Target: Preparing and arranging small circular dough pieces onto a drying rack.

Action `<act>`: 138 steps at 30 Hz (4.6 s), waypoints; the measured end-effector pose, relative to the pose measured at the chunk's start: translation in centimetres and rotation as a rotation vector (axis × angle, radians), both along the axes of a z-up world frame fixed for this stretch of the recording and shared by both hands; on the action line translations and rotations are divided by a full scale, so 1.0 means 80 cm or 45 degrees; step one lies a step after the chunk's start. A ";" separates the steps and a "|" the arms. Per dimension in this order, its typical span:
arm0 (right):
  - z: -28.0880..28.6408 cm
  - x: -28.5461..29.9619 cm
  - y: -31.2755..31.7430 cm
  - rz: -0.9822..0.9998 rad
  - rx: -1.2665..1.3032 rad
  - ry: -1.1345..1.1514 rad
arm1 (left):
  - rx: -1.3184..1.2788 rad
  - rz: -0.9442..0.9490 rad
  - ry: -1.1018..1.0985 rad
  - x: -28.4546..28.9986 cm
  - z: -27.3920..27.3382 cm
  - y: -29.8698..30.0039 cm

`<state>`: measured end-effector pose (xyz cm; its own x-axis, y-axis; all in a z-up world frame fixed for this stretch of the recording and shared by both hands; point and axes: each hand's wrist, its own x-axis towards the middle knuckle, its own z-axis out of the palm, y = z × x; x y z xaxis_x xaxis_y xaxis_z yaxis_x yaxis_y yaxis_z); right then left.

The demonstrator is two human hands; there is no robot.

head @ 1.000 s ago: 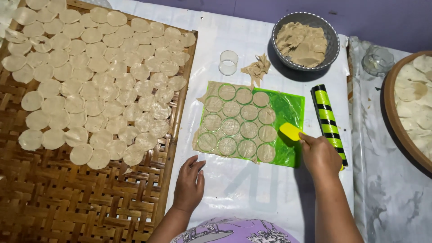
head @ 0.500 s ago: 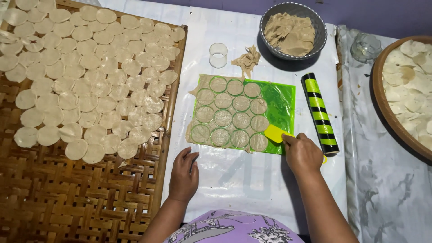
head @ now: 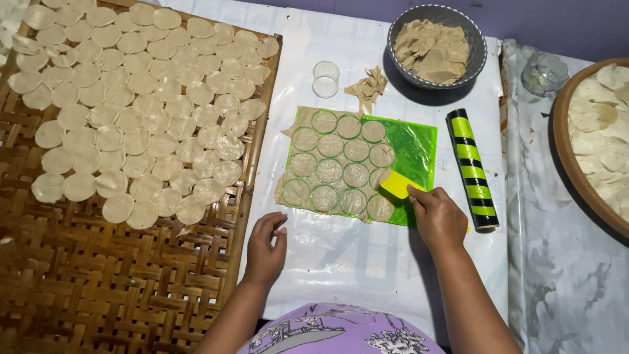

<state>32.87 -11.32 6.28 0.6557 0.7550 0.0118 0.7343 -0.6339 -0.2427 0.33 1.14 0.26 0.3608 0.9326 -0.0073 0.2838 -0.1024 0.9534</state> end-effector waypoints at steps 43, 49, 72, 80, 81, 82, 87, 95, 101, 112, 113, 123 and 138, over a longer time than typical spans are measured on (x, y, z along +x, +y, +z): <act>0.010 -0.145 0.057 0.443 -0.547 -0.170 | -0.399 0.970 0.268 -0.269 0.139 0.170; 0.013 -0.150 0.060 0.469 -0.515 -0.186 | -0.284 1.013 0.419 -0.284 0.091 0.204; 0.038 -0.051 0.004 -0.053 -0.240 0.002 | 0.168 0.765 0.782 -0.240 0.082 0.172; -0.056 0.033 0.007 -0.184 -0.318 -0.209 | 0.738 0.207 0.401 -0.065 0.042 0.058; -0.063 0.034 0.015 -0.156 -0.320 -0.243 | 0.670 0.074 0.375 -0.046 0.044 0.039; -0.061 0.033 0.021 -0.165 -0.319 -0.244 | 0.674 0.067 0.371 -0.035 0.035 0.030; -0.077 0.048 0.043 -0.104 -0.326 -0.335 | 0.787 -0.216 0.272 -0.005 -0.003 -0.010; -0.047 0.025 0.054 -0.112 -0.057 -0.245 | 0.628 -0.213 0.422 -0.008 -0.014 -0.016; -0.020 0.015 0.061 -0.083 0.207 -0.113 | 0.457 -0.184 0.338 -0.009 -0.004 -0.013; 0.050 -0.102 0.053 0.723 0.468 0.408 | -1.312 -0.097 -1.048 0.013 0.033 0.038; 0.051 -0.110 0.052 0.767 0.446 0.332 | -1.289 -0.075 -1.081 0.012 0.034 0.041; 0.067 -0.158 0.049 0.564 -0.082 -0.172 | -0.996 0.230 -0.816 0.000 0.001 0.044; 0.020 -0.179 0.092 0.368 0.281 0.796 | -1.034 0.057 -0.607 0.022 0.021 0.018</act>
